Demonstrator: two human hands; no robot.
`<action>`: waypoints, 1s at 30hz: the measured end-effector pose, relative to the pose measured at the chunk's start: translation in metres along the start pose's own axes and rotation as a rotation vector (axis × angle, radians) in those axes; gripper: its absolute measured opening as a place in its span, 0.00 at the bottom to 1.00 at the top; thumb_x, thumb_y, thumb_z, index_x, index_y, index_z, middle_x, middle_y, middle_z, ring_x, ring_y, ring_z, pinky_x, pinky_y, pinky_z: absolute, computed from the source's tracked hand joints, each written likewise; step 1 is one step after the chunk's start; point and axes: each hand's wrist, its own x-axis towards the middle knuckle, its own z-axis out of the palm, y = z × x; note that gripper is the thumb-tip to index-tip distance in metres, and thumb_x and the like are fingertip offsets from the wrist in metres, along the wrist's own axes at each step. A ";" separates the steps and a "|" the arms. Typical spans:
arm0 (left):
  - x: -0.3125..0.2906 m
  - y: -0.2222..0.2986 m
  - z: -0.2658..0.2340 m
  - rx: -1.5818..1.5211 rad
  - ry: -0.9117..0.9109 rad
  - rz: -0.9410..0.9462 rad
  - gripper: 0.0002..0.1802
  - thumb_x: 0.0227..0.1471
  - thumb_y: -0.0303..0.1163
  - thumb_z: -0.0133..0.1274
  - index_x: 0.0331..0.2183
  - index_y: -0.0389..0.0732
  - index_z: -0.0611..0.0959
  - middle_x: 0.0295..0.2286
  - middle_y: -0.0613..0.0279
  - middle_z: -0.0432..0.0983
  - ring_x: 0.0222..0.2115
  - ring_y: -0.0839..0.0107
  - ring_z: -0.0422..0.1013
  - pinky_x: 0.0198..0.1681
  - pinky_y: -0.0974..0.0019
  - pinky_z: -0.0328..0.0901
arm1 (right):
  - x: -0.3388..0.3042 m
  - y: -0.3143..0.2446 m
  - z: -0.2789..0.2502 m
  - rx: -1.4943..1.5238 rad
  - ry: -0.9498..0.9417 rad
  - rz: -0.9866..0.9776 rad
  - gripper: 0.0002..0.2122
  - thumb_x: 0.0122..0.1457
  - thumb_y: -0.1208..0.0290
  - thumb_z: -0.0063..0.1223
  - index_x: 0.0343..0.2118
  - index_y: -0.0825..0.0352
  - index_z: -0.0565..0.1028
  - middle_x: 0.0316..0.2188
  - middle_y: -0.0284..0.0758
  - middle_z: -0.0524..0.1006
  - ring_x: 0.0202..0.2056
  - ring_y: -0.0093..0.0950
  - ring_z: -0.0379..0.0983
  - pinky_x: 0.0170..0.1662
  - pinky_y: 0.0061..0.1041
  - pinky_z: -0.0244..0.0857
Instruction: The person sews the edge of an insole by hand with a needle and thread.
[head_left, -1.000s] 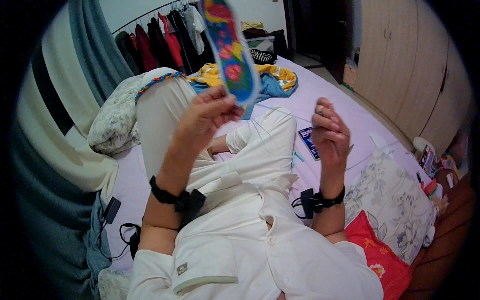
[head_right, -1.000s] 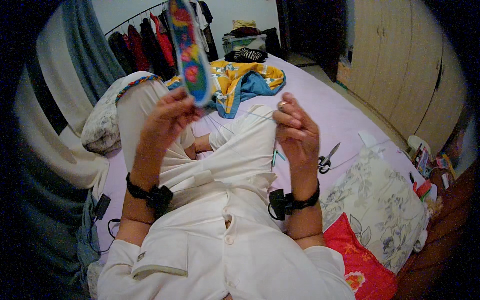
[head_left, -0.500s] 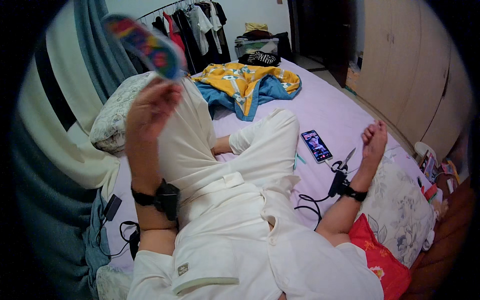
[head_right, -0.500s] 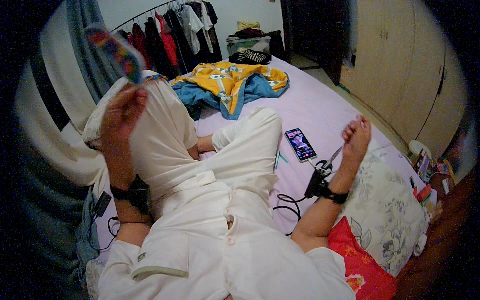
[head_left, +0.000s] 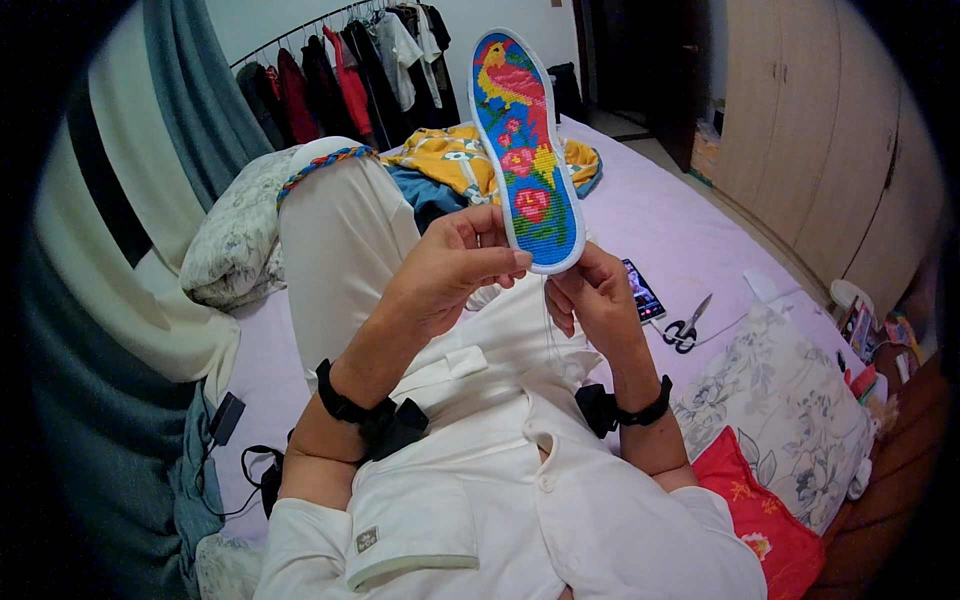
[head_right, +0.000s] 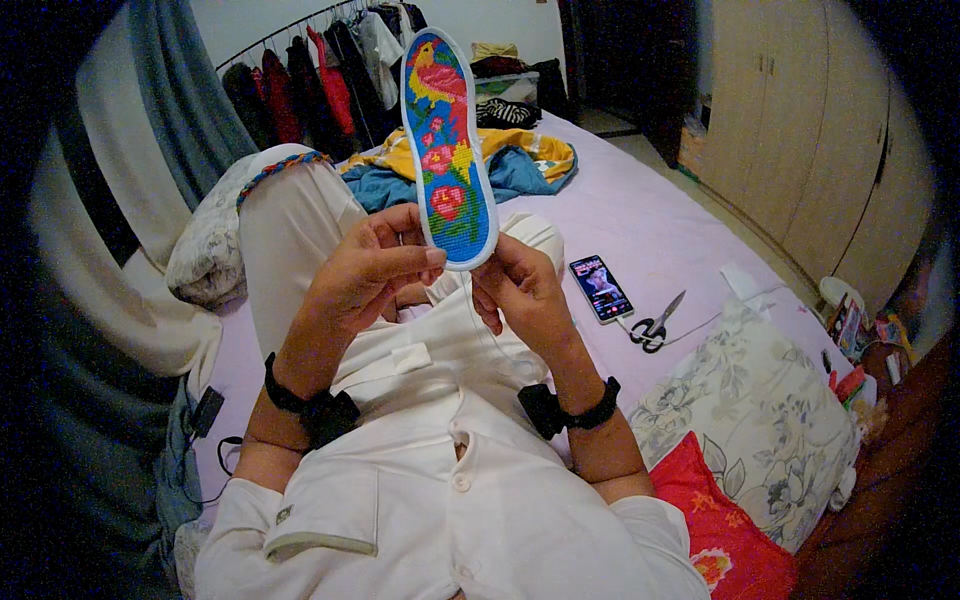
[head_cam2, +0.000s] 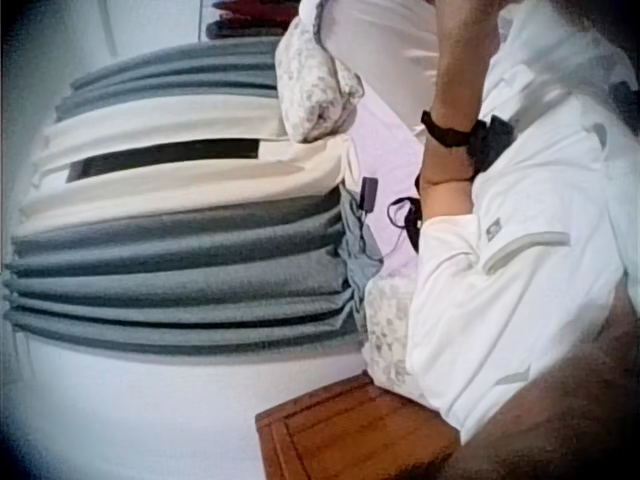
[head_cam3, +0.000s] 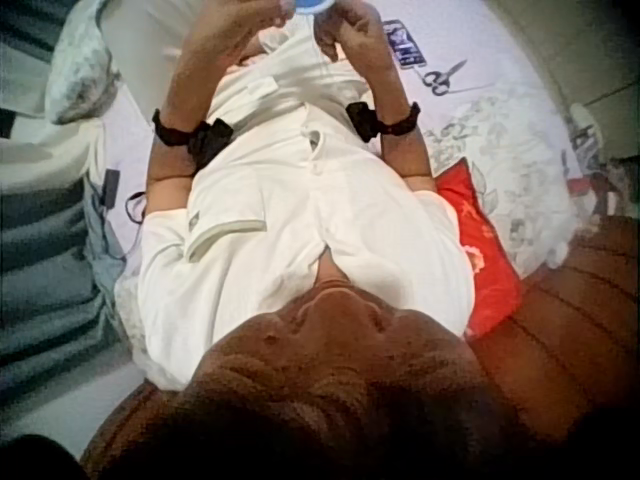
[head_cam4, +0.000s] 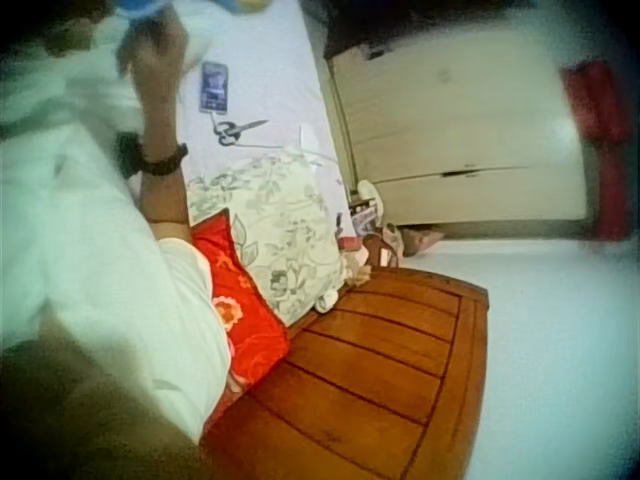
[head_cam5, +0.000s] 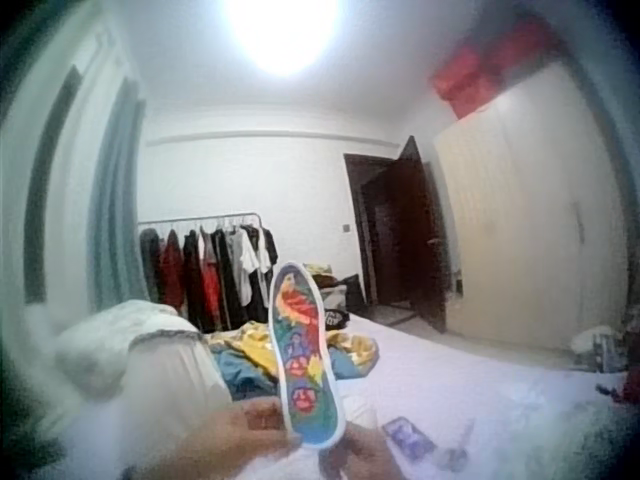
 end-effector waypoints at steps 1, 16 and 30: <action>0.001 0.000 0.000 0.003 0.000 0.014 0.17 0.39 0.22 0.56 0.36 0.35 0.75 0.28 0.63 0.74 0.26 0.80 0.68 0.29 0.77 0.63 | 0.000 0.003 -0.003 -0.010 -0.012 -0.004 0.06 0.58 0.75 0.39 0.32 0.70 0.69 0.11 0.28 0.63 0.11 0.16 0.57 0.14 0.14 0.53; -0.001 0.003 0.003 -0.037 -0.032 -0.011 0.16 0.37 0.21 0.57 0.34 0.35 0.75 0.27 0.63 0.73 0.24 0.79 0.67 0.29 0.77 0.62 | 0.003 0.019 -0.010 0.051 -0.106 -0.089 0.05 0.58 0.75 0.40 0.30 0.70 0.68 0.11 0.28 0.63 0.12 0.16 0.59 0.15 0.15 0.54; 0.003 -0.006 0.003 -0.005 -0.027 0.025 0.14 0.39 0.21 0.55 0.33 0.35 0.75 0.27 0.61 0.73 0.24 0.78 0.68 0.29 0.75 0.64 | 0.002 0.008 0.004 0.064 -0.043 -0.100 0.05 0.56 0.79 0.40 0.36 0.70 0.64 0.19 0.33 0.68 0.16 0.20 0.64 0.17 0.17 0.61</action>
